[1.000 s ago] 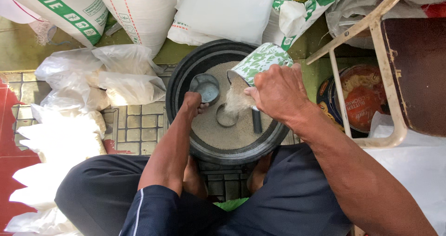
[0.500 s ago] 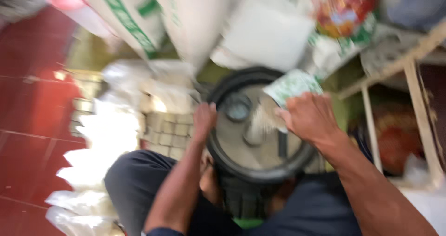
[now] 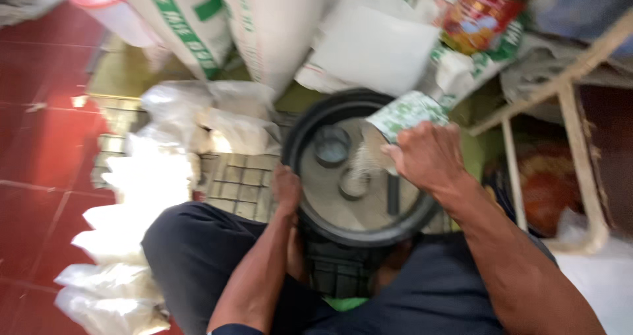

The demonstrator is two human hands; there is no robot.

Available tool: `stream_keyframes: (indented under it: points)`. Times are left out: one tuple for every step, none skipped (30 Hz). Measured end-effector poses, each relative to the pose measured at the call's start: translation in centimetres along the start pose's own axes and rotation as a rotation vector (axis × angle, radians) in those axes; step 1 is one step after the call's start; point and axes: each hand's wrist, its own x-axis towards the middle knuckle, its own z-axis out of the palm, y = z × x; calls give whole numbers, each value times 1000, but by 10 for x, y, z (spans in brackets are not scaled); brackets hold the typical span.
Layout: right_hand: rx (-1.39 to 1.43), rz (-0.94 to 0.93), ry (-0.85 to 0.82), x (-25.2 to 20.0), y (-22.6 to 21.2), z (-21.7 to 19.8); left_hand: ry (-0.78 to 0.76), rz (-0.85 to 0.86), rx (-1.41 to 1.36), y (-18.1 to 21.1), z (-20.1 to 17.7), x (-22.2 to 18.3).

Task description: The person measures grain from a large bucket into several smaller cups and containers by hand and using a scoop.

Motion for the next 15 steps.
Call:
stream_keyframes:
  points:
    - [-6,20,-20,2,2,5,-22,19,-6,11,-30,-12]
    - [8,2,22,2,3,10,-21,-64,-245,19,-61,-26]
    - [21,-17,65,2,5,15,-23,-153,-483,26,-93,-38]
    - [20,-4,50,-1,3,17,-41,-146,-482,29,-98,-44]
    - [13,3,62,-5,1,17,-43,-289,-659,32,-105,-50]
    - [2,3,89,-3,-1,14,-29,-434,-840,35,-115,-48]
    - [-3,10,90,-4,-1,14,-33,-426,-844,36,-112,-46]
    - [-15,-8,96,-4,-2,14,-29,-431,-823,35,-109,-46]
    - [-26,-27,102,-3,-4,14,-25,-435,-800,33,-105,-45]
    - [-29,-27,104,-3,-4,14,-25,-434,-804,33,-100,-42]
    - [-13,-31,100,-2,-5,14,7,-444,-803,33,-95,-40]
    - [6,-35,93,-2,-6,14,38,-455,-799,31,-90,-38]
    - [5,-35,92,-2,-5,16,37,-455,-800,30,-89,-38]
    - [-8,-45,109,-2,-5,18,35,-464,-795,29,-87,-38]
    - [-20,-55,126,-2,-4,21,33,-474,-790,29,-86,-38]
